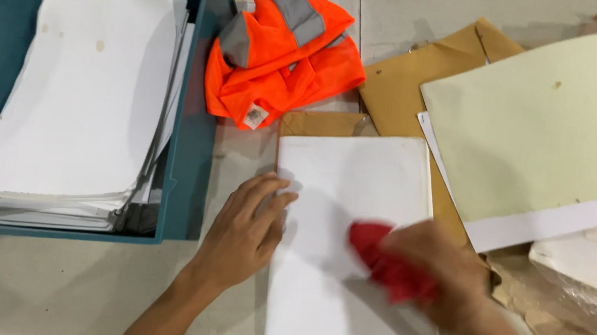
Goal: The recorder uses a red cloth to wipe dust or stains off paper documents and organizes them into a storage box.
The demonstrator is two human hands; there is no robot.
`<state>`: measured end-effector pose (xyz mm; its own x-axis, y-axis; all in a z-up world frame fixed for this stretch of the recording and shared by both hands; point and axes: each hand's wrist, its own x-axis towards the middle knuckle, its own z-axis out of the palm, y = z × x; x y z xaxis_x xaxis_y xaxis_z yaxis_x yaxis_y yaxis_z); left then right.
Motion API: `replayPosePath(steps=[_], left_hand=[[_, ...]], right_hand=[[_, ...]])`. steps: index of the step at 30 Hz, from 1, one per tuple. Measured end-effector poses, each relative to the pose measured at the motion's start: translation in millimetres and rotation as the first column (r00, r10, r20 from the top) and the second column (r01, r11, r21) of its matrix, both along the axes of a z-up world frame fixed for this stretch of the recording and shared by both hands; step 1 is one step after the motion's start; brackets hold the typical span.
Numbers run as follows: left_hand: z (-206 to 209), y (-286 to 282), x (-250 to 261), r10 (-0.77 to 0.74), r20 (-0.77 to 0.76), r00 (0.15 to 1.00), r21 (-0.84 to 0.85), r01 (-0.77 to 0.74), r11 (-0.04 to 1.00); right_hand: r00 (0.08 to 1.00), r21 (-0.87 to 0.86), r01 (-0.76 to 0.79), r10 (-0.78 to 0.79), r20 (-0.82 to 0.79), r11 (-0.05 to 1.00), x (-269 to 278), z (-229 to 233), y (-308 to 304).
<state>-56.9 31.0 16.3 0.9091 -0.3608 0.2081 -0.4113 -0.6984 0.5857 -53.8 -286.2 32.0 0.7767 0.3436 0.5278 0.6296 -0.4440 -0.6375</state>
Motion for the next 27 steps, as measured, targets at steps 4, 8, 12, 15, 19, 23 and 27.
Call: replayPosePath(steps=[4,8,12,15,19,23,27], left_hand=[[-21.7,-0.8,10.0,0.009,0.222,0.975,0.113,-0.034,0.993],[-30.9,2.0,9.6,0.000,0.186,0.983,0.131,-0.025,0.991],[-29.0,9.4,10.8,-0.013,0.156,0.988,0.115,-0.005,0.993],[-24.2,13.1,16.3,-0.003,0.120,0.993,0.006,0.002,1.000],[-24.4,14.2,14.3,0.044,0.039,0.998,-0.084,-0.041,0.996],[-22.0,13.3,13.6,0.063,0.094,0.994,-0.079,-0.056,0.995],[-22.9,15.2,10.3,0.047,0.041,0.998,-0.071,-0.044,0.996]], right_hand=[[0.886,-0.318,-0.426,0.462,0.044,0.847,-10.2,-20.7,30.2],[0.812,-0.451,-0.527,0.583,-0.018,0.720,5.2,-18.6,42.7],[0.866,-0.492,-0.442,0.500,-0.015,0.750,35.5,-18.1,60.2],[0.938,-0.542,-0.300,0.346,-0.018,0.785,65.9,-9.7,83.3],[0.941,-0.502,-0.319,0.333,-0.064,0.804,93.0,-16.4,113.9],[0.947,-0.495,-0.292,0.321,-0.030,0.818,114.5,-18.1,140.9],[0.955,-0.499,-0.269,0.294,-0.030,0.824,111.5,-21.7,141.4]])
